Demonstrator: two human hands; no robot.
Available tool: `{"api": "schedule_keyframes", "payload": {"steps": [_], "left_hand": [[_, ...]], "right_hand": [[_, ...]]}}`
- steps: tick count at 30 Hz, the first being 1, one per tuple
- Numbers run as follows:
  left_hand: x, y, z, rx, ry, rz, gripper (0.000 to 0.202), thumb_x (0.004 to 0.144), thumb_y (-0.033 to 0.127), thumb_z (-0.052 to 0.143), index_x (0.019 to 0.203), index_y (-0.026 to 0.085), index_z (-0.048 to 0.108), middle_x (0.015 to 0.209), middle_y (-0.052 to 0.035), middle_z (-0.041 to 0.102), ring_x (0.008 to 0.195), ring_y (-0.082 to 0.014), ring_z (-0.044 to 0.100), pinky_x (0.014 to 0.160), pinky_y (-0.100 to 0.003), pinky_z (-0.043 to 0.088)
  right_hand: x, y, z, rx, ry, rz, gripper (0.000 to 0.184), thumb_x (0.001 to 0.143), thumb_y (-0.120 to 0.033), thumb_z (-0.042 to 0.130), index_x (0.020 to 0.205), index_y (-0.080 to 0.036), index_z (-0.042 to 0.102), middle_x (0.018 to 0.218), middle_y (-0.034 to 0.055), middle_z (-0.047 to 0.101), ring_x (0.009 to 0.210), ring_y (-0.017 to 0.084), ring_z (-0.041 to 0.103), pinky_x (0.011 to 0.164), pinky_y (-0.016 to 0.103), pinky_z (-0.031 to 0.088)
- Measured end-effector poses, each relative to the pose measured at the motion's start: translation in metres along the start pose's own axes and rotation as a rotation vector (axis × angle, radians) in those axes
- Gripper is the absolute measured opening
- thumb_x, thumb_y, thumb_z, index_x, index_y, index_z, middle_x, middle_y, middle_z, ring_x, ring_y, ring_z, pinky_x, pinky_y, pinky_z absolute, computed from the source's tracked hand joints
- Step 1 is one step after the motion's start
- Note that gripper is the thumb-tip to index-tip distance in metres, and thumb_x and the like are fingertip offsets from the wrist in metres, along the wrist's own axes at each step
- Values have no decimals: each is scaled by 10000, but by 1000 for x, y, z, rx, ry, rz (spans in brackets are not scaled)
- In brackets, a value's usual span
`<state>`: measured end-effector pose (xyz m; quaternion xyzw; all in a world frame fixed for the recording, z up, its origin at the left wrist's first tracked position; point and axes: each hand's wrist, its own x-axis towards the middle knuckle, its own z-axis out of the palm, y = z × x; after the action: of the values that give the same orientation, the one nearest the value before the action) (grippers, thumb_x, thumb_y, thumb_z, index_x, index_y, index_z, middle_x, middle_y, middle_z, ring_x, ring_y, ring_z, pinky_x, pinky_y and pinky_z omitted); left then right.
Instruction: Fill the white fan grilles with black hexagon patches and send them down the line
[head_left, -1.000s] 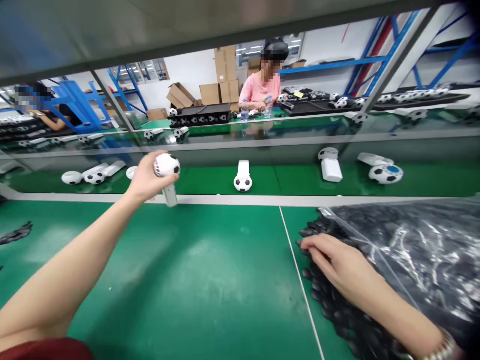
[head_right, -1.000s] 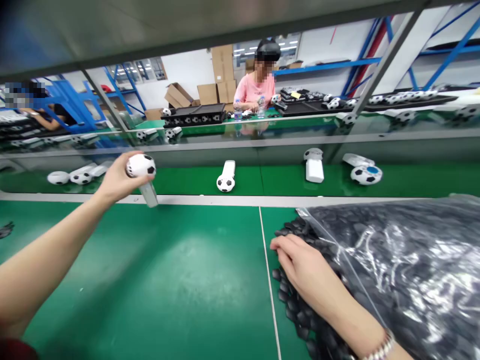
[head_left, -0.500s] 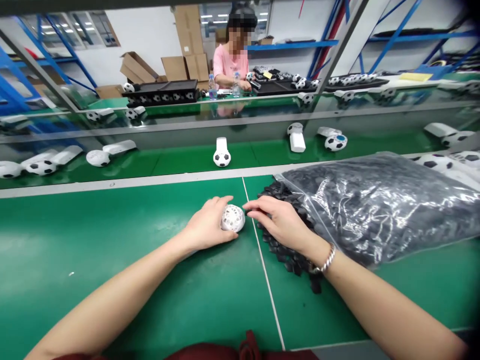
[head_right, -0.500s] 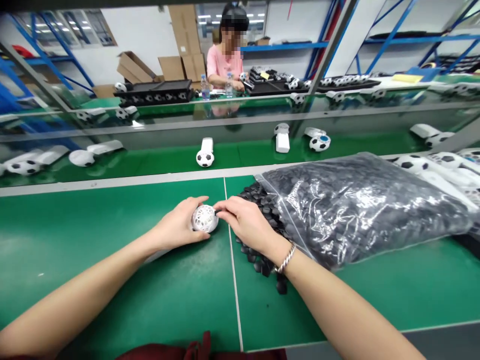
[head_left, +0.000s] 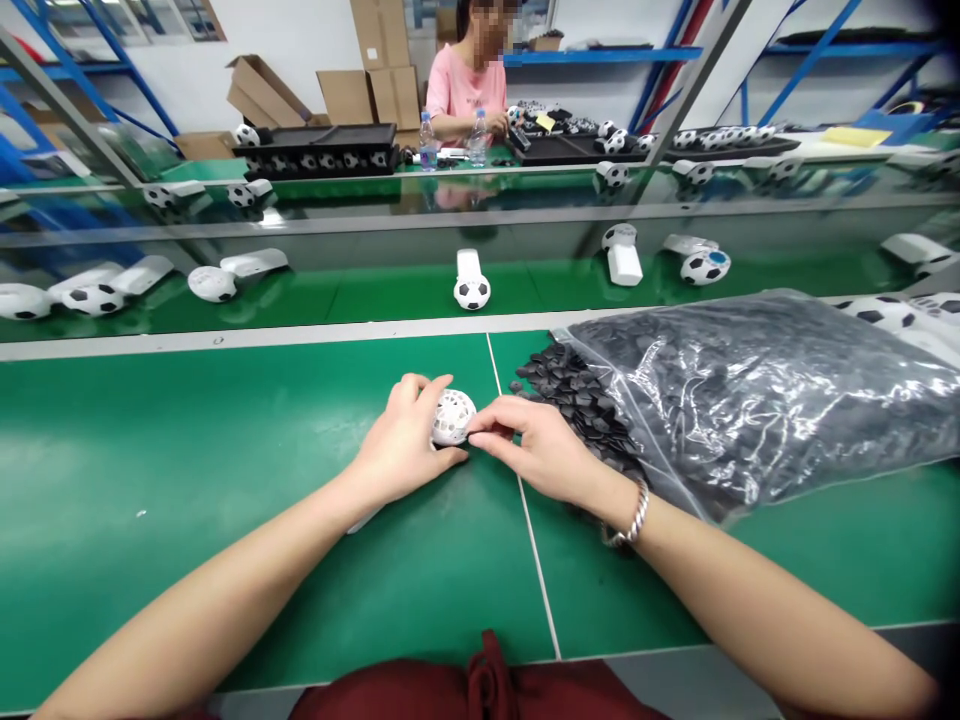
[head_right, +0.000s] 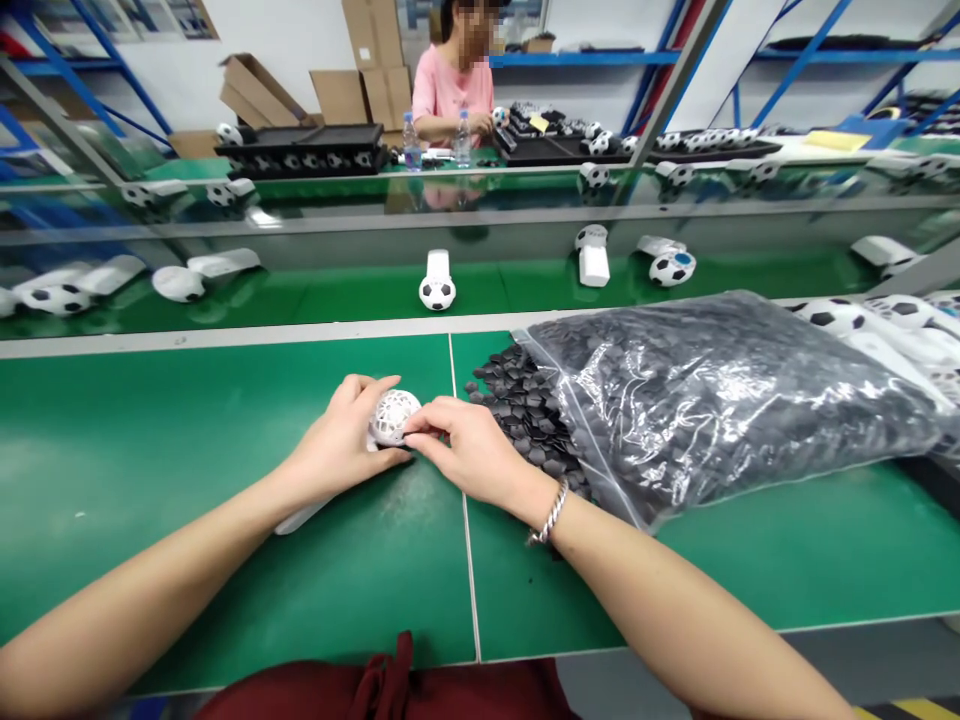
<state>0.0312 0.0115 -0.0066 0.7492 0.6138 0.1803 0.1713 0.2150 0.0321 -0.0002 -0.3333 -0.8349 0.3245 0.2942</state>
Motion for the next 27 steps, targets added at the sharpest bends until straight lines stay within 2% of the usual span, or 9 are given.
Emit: {"api": "schedule_keyframes", "payload": {"steps": [5,8,13,20,24,27], "left_hand": [[-1,-2,-3,-130,-21,17,673,653,457,629,1236,192,421,1092,-67,438,1029,-237,475,876,-380,424],[-1,-5,-5,-182,-43,19,664,655,460,631,1239,216,433,1084,-55,460,945,-214,518,827,-362,444],[0,-7,-6,-176,-49,13,650,650,443,640,1226,202,461,1013,-43,484,823,-178,533,758,-327,459],[1,-3,-8,-111,-39,-4,624,661,441,627,1208,181,478,943,-31,486,757,-165,528,695,-305,453],[0,0,-10,-89,-62,9,594,685,431,603,1214,199,465,958,-33,487,805,-180,534,733,-317,447],[-1,3,-11,-63,-121,26,632,666,390,620,1240,213,422,1009,-43,505,855,-200,542,760,-330,445]], "right_hand": [[1,2,13,46,29,-3,105,800,-173,547,819,-187,649,820,18,626,795,121,567,755,259,441],[3,2,16,61,69,5,68,780,-163,568,771,-175,634,777,20,579,750,120,547,717,264,448],[5,6,17,93,87,35,47,742,-134,600,702,-155,587,712,-1,516,683,105,498,646,235,429],[8,13,23,191,109,147,134,708,-185,647,647,-151,533,691,-29,478,595,73,460,567,203,399],[15,22,13,193,37,200,146,727,-242,631,678,-152,527,656,-35,519,582,75,474,558,201,405],[21,38,-9,-104,94,244,119,790,-266,561,762,-156,593,733,4,589,644,101,517,637,237,424]]}}
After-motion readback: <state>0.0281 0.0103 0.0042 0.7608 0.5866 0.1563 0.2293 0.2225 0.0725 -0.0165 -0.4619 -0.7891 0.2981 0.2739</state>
